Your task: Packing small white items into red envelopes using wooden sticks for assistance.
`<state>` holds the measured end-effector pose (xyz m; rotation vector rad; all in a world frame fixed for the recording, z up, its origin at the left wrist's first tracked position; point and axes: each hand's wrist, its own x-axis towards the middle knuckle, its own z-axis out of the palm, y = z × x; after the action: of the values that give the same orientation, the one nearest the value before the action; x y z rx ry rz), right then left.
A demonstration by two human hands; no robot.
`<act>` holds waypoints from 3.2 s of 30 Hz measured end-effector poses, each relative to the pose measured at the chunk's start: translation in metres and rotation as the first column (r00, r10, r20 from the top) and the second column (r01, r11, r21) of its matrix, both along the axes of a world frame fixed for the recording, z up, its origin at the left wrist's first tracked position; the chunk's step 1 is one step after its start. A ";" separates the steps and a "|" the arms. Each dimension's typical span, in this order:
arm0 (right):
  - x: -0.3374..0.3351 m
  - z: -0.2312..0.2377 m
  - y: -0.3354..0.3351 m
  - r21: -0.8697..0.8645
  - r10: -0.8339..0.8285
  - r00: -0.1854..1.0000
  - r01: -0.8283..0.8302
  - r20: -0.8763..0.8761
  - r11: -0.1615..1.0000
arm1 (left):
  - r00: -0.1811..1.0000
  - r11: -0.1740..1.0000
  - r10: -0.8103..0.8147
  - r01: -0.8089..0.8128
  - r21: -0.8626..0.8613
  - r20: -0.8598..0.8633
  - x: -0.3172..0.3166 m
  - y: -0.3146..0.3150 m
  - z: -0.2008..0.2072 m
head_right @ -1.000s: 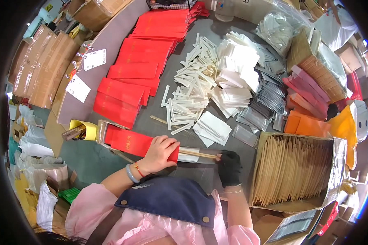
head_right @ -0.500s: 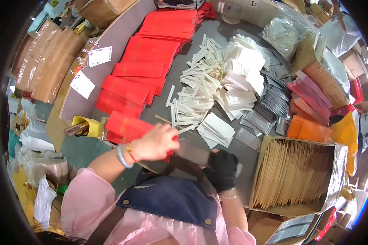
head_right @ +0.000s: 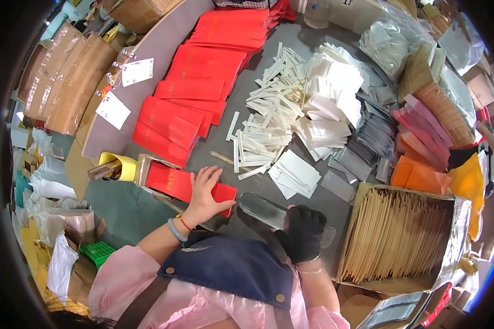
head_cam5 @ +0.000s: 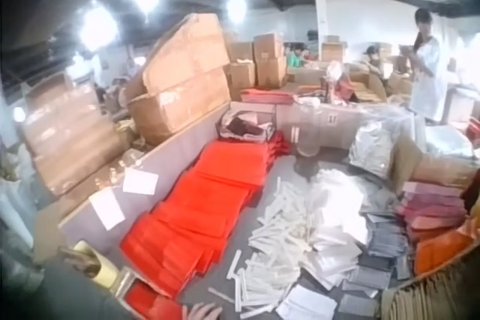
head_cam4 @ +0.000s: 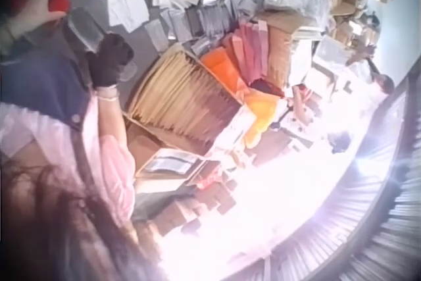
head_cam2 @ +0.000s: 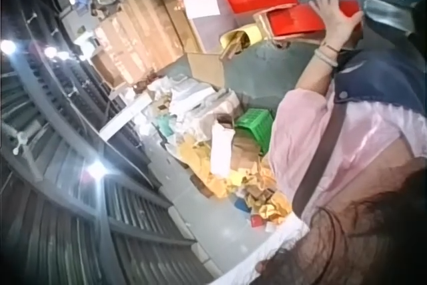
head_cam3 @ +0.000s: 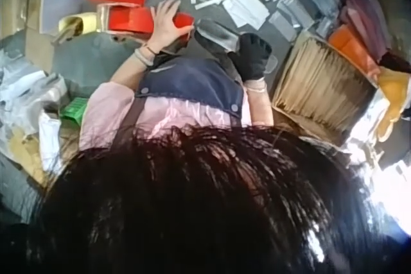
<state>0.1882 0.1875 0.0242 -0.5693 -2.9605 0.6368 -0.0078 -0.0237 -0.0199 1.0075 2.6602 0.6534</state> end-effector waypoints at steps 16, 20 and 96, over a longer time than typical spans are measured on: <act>-0.007 -0.032 0.010 0.037 0.004 0.943 0.008 -0.333 0.999 | 0.951 0.953 -0.271 0.287 0.100 -0.150 -0.026 0.068 -0.006; 0.081 -0.030 0.066 -0.145 -0.489 0.754 0.477 -0.439 0.867 | 0.935 0.954 -0.293 0.301 0.007 -0.201 -0.037 0.080 -0.018; -0.007 -0.064 -0.006 -0.209 0.078 0.948 -0.148 -0.309 0.967 | 0.850 0.849 -0.523 0.526 0.057 -0.066 0.014 0.025 0.026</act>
<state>0.1813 0.1811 -0.0396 -0.2821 -2.6660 0.9908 0.0067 0.0010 0.0058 1.7001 2.2375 0.6041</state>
